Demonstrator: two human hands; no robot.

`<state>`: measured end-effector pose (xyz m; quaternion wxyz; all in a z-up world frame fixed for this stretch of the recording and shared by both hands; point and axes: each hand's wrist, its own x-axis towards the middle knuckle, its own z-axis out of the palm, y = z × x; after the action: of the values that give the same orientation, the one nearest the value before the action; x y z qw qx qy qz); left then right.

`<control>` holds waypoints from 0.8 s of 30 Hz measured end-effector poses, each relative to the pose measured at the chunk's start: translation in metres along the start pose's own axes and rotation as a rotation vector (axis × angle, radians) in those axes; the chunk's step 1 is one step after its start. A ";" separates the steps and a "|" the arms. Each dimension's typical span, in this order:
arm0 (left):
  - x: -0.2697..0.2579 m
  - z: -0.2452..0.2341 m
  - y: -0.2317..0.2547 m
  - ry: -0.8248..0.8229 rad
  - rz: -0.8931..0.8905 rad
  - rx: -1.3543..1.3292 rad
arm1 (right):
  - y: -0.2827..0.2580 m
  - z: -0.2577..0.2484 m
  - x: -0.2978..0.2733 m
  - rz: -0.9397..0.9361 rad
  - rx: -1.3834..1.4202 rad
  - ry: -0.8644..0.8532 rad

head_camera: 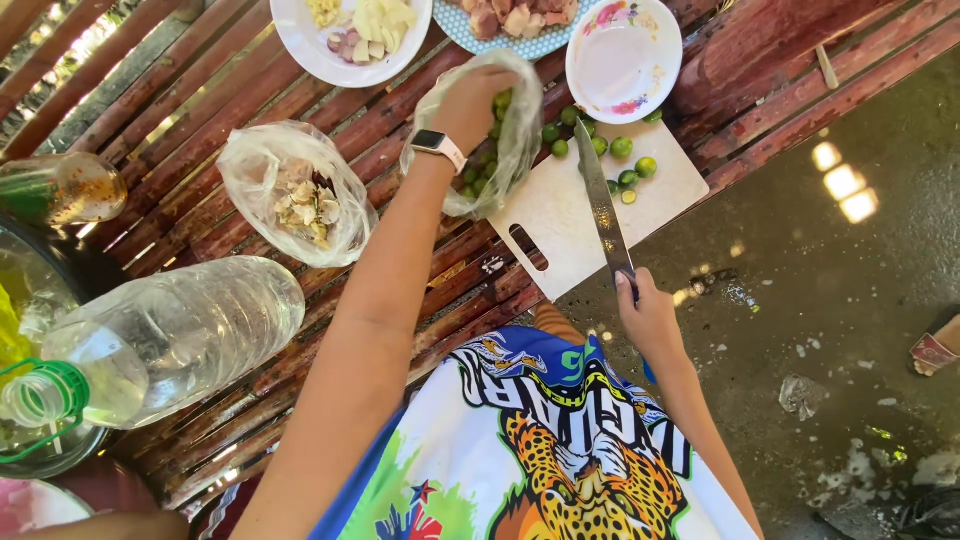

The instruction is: Slicing calamansi citrus fruits and squeezing them into a small bowl.

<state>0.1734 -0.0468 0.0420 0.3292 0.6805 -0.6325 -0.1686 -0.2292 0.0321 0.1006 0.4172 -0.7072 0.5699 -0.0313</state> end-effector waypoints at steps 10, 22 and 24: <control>-0.013 0.000 -0.029 -0.184 0.003 0.138 | 0.003 0.011 -0.009 -0.006 -0.011 0.053; -0.009 0.007 -0.007 -0.290 0.096 0.395 | 0.009 0.018 -0.013 -0.039 -0.057 0.065; -0.017 0.001 -0.019 -0.312 0.090 0.506 | 0.002 0.013 -0.016 0.073 0.002 0.006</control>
<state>0.1843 -0.0311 0.0259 0.0551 0.6781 -0.7269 -0.0934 -0.2292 0.0524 0.0981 0.4172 -0.6855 0.5964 -0.0186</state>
